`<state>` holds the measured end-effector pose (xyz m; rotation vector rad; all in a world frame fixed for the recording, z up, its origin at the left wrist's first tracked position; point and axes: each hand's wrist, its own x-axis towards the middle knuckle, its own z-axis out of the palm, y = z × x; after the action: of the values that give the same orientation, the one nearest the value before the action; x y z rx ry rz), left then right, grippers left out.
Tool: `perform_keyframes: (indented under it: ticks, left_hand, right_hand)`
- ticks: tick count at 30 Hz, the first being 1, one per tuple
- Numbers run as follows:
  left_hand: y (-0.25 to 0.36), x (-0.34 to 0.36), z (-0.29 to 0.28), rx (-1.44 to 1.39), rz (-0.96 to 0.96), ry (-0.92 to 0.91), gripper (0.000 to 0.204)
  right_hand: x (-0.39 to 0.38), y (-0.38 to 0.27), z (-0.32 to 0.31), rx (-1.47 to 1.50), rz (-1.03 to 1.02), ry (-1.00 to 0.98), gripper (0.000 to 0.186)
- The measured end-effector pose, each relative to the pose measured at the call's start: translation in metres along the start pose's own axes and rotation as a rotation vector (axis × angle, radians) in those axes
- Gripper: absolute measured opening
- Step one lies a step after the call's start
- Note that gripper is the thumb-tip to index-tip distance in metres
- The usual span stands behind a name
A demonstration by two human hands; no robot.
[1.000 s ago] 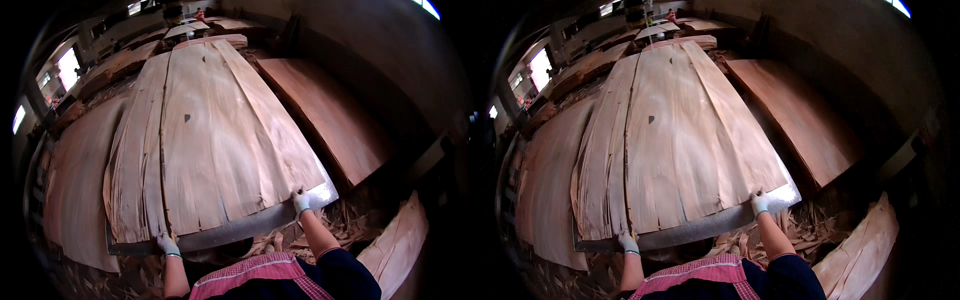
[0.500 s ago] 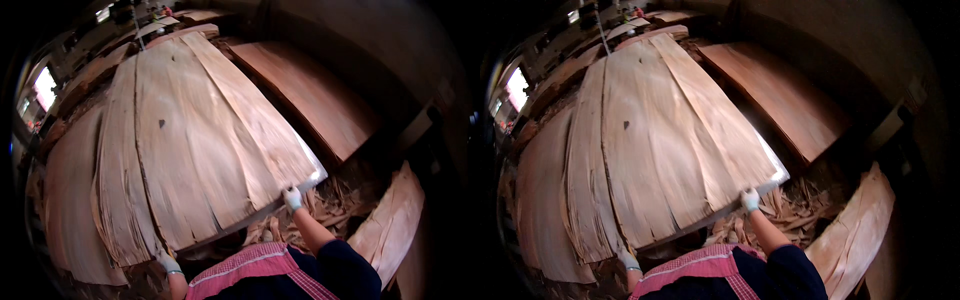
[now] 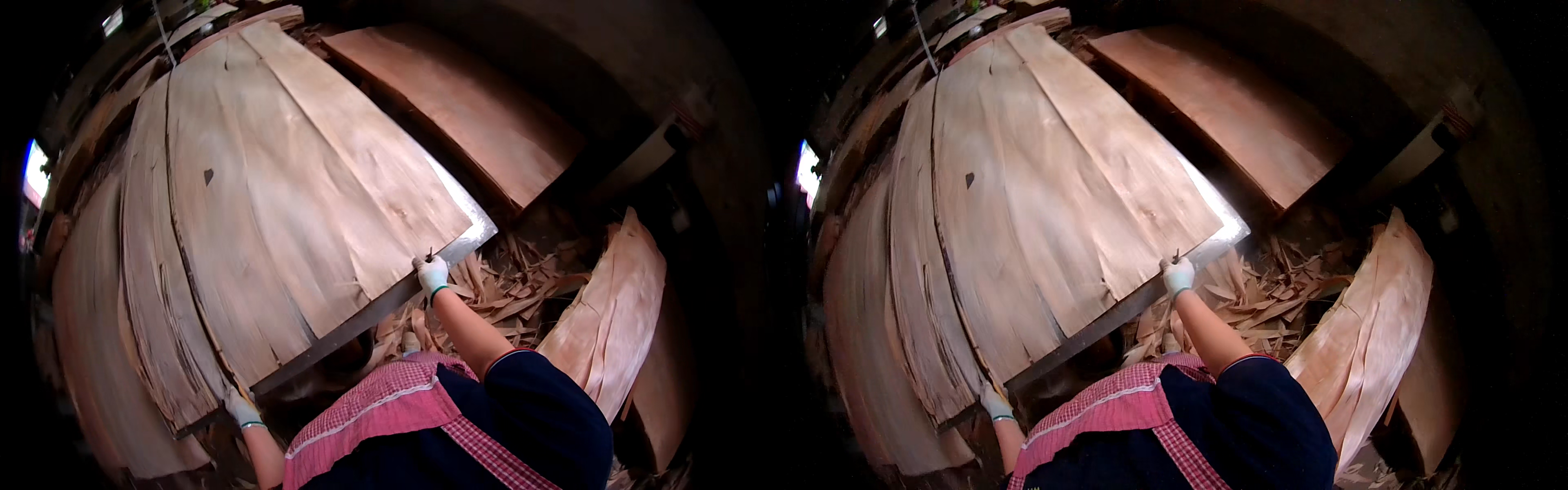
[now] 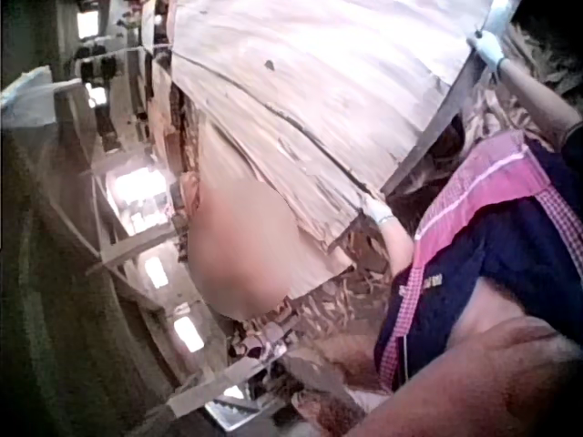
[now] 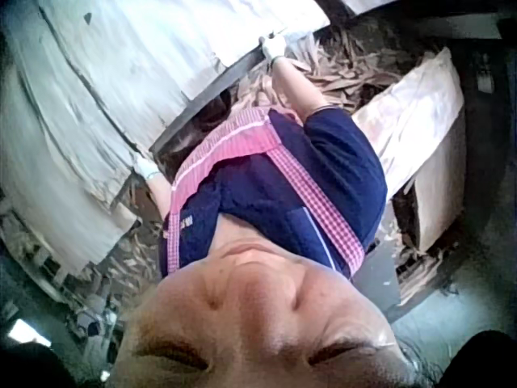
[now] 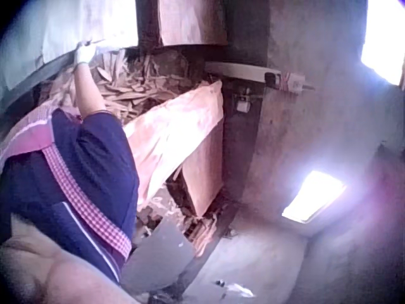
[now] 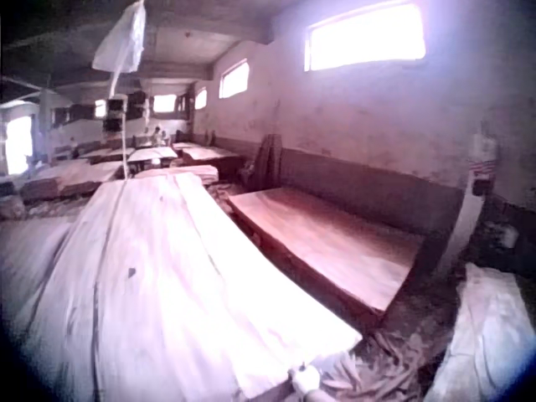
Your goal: The person processes wood veneer sheets by measuring with a ruler, applying adhesive tape to seams, and moving large thin sheets across a workshop surface.
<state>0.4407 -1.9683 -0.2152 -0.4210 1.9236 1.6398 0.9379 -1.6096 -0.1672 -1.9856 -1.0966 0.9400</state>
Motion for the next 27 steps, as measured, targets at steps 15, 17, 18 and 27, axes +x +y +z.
perform_keyframes:
  ticks: [15, 17, 18, 27]
  left_hand:
    - [0.006, -0.043, 0.015, 0.085, 0.138, 0.144, 0.011]
    - [0.007, -0.043, 0.018, 0.056, 0.055, 0.136, 0.011]
    - [0.007, -0.044, 0.016, 0.046, 0.049, 0.154, 0.011]
    - [0.003, -0.045, 0.009, 0.026, 0.069, 0.118, 0.015]
  right_hand:
    - [0.002, 0.026, -0.01, 0.149, -0.078, -0.052, 0.017]
    - [0.011, 0.026, -0.011, 0.109, -0.114, -0.04, 0.019]
    - [0.009, 0.025, -0.013, 0.161, -0.098, -0.06, 0.019]
    - [0.007, 0.022, -0.013, 0.224, 0.0, -0.097, 0.02]
